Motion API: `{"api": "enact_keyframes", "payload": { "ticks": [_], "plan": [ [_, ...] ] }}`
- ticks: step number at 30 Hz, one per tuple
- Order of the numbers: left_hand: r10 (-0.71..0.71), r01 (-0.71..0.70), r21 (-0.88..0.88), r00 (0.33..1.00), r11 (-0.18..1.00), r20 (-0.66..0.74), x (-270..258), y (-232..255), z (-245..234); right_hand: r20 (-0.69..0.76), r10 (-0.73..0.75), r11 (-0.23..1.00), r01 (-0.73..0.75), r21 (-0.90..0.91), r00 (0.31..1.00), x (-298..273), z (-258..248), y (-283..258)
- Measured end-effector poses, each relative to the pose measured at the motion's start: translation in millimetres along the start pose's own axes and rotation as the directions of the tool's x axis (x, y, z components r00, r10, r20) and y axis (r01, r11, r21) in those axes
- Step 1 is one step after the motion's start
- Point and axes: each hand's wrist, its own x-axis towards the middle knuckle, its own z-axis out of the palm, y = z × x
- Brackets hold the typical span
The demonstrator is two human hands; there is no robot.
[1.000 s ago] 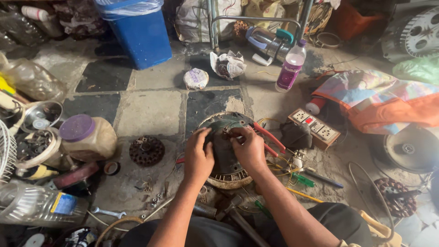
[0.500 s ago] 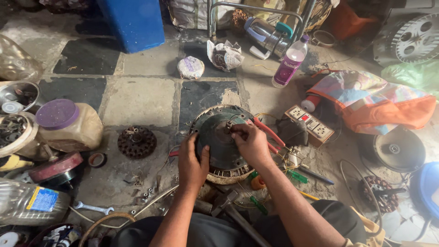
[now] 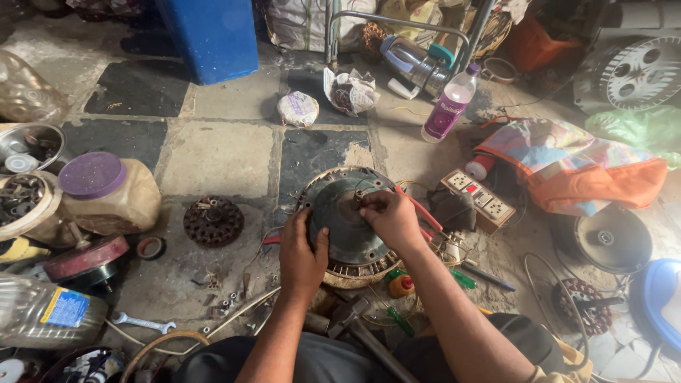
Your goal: The person disassembles and repairs a motor by removing the casing with a screwdriver, pulling out the internal stator, and checking the wires by hand.
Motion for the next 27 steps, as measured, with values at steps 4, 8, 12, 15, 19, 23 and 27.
{"api": "enact_keyframes", "payload": {
  "ticks": [4, 8, 12, 15, 19, 23, 27],
  "plan": [
    [0.018, -0.018, 0.013, 1.0, 1.0, 0.001, 0.0, 0.9, -1.5, -0.085, 0.035, 0.991, -0.046, -0.129, 0.996, -7.9, -1.0, -13.0],
    [-0.058, 0.059, -0.012, 0.996, 0.998, 0.06, -1.4, 0.3, -2.1, -0.095, -0.031, 0.963, 0.004, -0.271, 0.995, -9.6, 2.2, -19.6],
    [0.016, -0.016, 0.005, 1.0, 1.0, -0.007, -0.5, -2.1, 1.8, -0.082, -0.045, 0.98, 0.028, -0.199, 0.996, -8.8, 1.8, -23.2],
    [0.032, -0.032, 0.005, 0.999, 0.999, -0.031, -1.1, -3.3, 2.5, -0.138, 0.059, 0.989, -0.076, -0.129, 0.989, -15.6, 4.6, -26.2],
    [0.047, -0.047, 0.012, 0.998, 0.999, -0.041, -2.2, -3.5, 2.4, -0.141, 0.063, 0.993, -0.077, -0.093, 0.988, -12.0, 7.5, -20.8],
    [0.036, -0.036, 0.007, 0.998, 0.999, -0.046, -1.3, -2.8, 3.2, -0.14, 0.023, 0.998, -0.032, -0.058, 0.99, -12.2, 8.5, -20.2],
    [0.031, -0.031, -0.004, 0.998, 0.999, -0.054, -2.5, -3.9, 3.1, -0.199, -0.011, 0.995, -0.009, -0.099, 0.98, -20.3, 6.6, -23.3]
  ]
}}
